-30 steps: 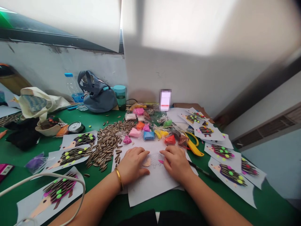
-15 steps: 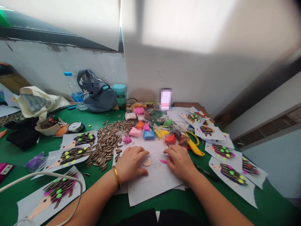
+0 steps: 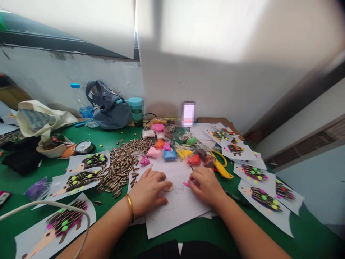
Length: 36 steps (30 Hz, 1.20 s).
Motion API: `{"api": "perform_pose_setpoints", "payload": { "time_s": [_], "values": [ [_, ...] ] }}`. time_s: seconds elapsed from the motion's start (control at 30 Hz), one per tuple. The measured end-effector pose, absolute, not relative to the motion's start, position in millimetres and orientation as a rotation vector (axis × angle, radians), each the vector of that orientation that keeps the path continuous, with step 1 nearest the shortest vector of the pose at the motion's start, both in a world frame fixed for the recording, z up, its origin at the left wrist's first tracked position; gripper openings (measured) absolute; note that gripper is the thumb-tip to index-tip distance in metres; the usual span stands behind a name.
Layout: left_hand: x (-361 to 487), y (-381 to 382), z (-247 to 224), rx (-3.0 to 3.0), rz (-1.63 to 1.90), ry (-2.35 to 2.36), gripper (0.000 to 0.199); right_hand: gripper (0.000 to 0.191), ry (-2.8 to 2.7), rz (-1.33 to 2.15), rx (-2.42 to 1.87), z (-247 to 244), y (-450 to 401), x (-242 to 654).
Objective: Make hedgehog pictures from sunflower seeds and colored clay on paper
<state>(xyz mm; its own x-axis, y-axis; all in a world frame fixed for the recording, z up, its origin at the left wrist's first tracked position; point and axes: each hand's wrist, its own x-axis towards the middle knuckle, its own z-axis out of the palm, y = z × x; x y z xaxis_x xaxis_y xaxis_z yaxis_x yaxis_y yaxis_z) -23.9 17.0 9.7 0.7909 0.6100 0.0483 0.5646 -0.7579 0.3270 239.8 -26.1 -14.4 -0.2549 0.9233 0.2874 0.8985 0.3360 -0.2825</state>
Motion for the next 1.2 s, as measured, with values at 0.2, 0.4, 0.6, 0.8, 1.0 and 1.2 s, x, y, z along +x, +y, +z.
{"api": "perform_pose_setpoints", "payload": {
  "time_s": [0.2, 0.4, 0.6, 0.8, 1.0, 1.2],
  "values": [
    [-23.3, 18.4, 8.1, 2.629, 0.231, 0.974, 0.065, 0.014, -1.814, -0.211, -1.951, -9.1, -3.9, 290.3],
    [-23.4, 18.8, 5.7, 2.623, 0.272, 0.974, 0.062, 0.055, -1.942, -0.273, -2.029, -8.4, 2.5, 317.0],
    [-23.5, 18.2, 7.3, 2.599, 0.260, 0.990, 0.064, 0.050, -2.005, -0.193, -2.000, -10.7, 2.9, 319.9],
    [-22.0, 16.4, 6.4, 2.628, 0.272, 0.999, 0.058, 0.038, -1.853, -0.103, -1.822, 19.8, -8.6, 302.8],
    [-15.6, 10.0, 8.9, 2.445, 0.582, 0.947, 0.033, 0.027, -1.958, 0.260, -1.336, 25.1, -26.8, 222.5],
    [-9.2, 1.8, 12.1, 2.030, 0.756, 0.962, 0.021, 0.037, -2.000, 0.234, -1.177, -5.8, -35.0, 191.9]
  ]
}}
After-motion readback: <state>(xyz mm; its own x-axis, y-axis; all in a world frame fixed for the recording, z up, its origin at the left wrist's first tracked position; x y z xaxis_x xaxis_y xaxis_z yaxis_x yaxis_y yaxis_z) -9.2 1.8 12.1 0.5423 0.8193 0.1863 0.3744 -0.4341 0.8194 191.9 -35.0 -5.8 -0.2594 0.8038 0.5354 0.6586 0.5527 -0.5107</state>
